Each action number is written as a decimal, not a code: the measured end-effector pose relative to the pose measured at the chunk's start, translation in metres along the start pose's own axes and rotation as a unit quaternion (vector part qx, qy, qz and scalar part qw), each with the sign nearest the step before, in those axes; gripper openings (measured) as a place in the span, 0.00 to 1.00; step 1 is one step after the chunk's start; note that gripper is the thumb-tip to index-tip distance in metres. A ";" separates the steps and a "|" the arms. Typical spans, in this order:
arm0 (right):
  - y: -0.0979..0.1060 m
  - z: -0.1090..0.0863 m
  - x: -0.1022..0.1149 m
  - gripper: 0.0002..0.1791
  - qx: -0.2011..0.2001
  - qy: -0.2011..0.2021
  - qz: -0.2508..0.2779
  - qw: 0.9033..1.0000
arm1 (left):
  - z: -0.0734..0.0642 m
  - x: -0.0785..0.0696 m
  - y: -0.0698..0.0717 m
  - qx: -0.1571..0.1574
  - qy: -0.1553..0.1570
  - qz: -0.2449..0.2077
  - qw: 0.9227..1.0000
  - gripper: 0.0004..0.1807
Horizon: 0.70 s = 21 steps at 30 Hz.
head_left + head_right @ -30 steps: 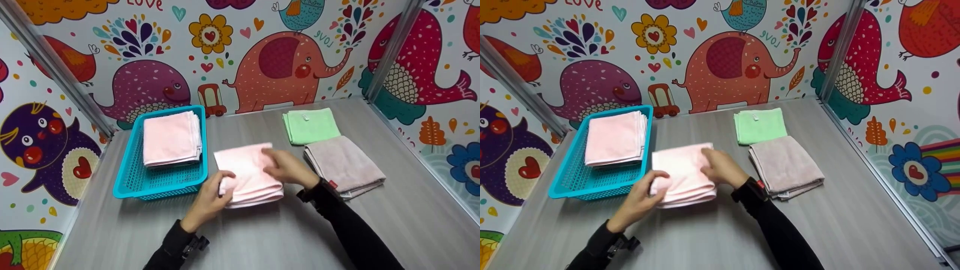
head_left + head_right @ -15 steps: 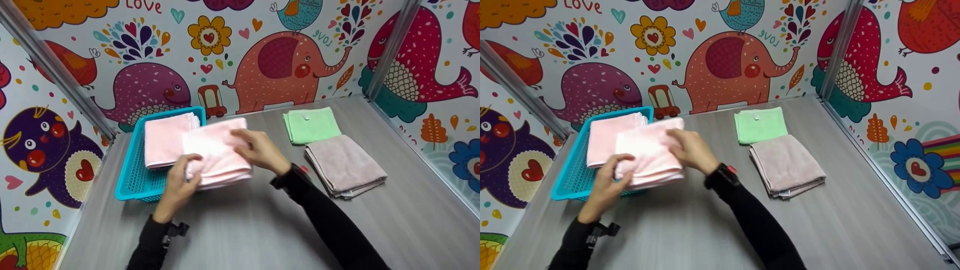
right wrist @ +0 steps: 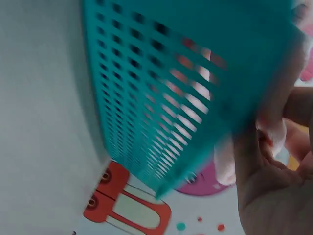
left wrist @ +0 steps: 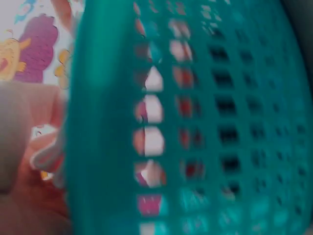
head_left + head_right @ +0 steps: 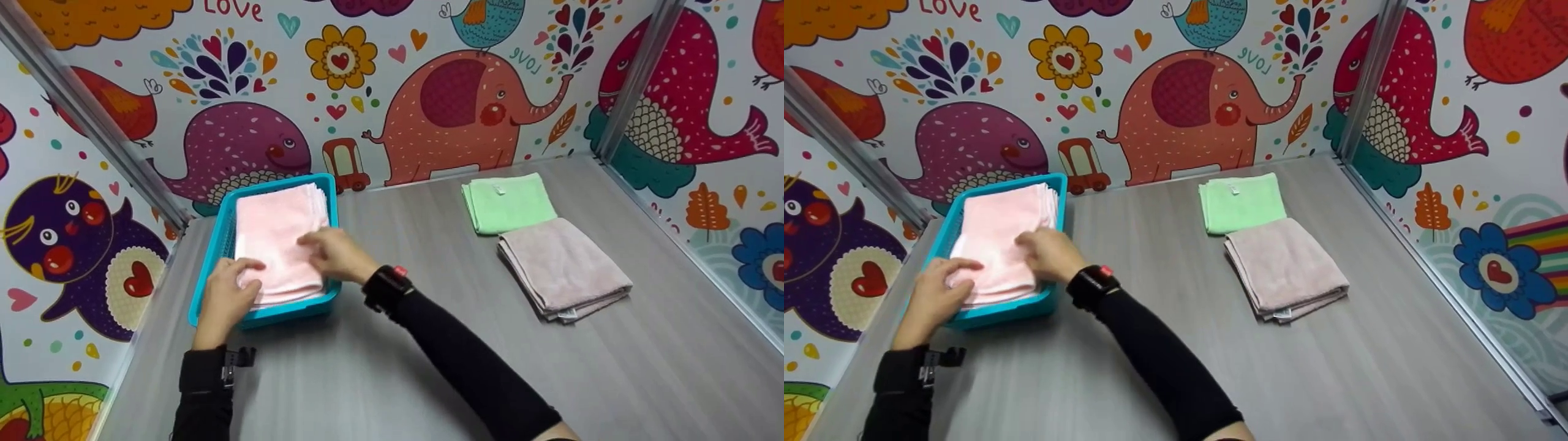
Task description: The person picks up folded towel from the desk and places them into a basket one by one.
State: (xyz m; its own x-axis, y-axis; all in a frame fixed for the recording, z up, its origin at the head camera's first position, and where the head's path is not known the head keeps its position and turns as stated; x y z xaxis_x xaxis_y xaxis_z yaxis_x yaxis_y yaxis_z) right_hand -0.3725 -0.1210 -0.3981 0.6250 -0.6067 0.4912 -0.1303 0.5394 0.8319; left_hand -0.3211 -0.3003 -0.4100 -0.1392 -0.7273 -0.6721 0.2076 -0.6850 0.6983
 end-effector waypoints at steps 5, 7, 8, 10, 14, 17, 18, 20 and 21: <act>-0.029 0.005 0.005 0.19 0.058 -0.012 -0.154 0.986 | 0.000 0.015 -0.012 0.061 0.029 0.063 0.996 0.16; -0.036 0.006 0.005 0.18 0.083 -0.012 -0.200 0.976 | 0.000 0.017 -0.015 0.072 0.034 0.078 0.994 0.15; -0.039 0.006 0.005 0.18 0.095 -0.011 -0.219 0.971 | 0.001 0.018 -0.016 0.079 0.041 0.082 0.993 0.15; -0.042 0.006 0.004 0.16 0.116 -0.011 -0.247 0.962 | 0.000 0.021 -0.020 0.100 0.057 0.091 0.989 0.15; -0.048 0.006 0.005 0.08 0.150 0.004 -0.308 0.939 | -0.002 0.027 -0.028 0.150 0.083 0.123 0.977 0.17; -0.052 0.006 0.007 0.08 0.166 0.010 -0.353 0.921 | -0.005 0.029 -0.030 0.176 0.092 0.154 0.968 0.20; -0.053 0.006 0.007 0.08 0.168 0.008 -0.366 0.915 | -0.006 0.030 -0.030 0.182 0.097 0.161 0.965 0.22; -0.056 0.008 0.008 0.10 0.175 0.000 -0.391 0.904 | -0.010 0.034 -0.030 0.193 0.111 0.175 0.959 0.25; -0.058 0.008 0.007 0.11 0.178 -0.007 -0.401 0.898 | -0.011 0.035 -0.029 0.197 0.117 0.180 0.957 0.27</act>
State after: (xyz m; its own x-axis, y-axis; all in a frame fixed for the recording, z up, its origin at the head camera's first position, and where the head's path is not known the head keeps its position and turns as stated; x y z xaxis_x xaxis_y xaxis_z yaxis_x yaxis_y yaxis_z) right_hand -0.3667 -0.1617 -0.4407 0.6189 -0.7247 -0.3029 0.1183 -0.2953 0.9481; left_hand -0.3211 -0.3055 -0.4568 0.1031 -0.9211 -0.3755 -0.1861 -0.3887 0.9024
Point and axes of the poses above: each hand's wrist, its own z-axis towards the middle knuckle, its own y-axis out of the back of the hand, x = y × z, the point moved 10 cm from there along z, towards the middle knuckle, and after that the axes turned 7 degrees about -z, right-handed, at the moved point
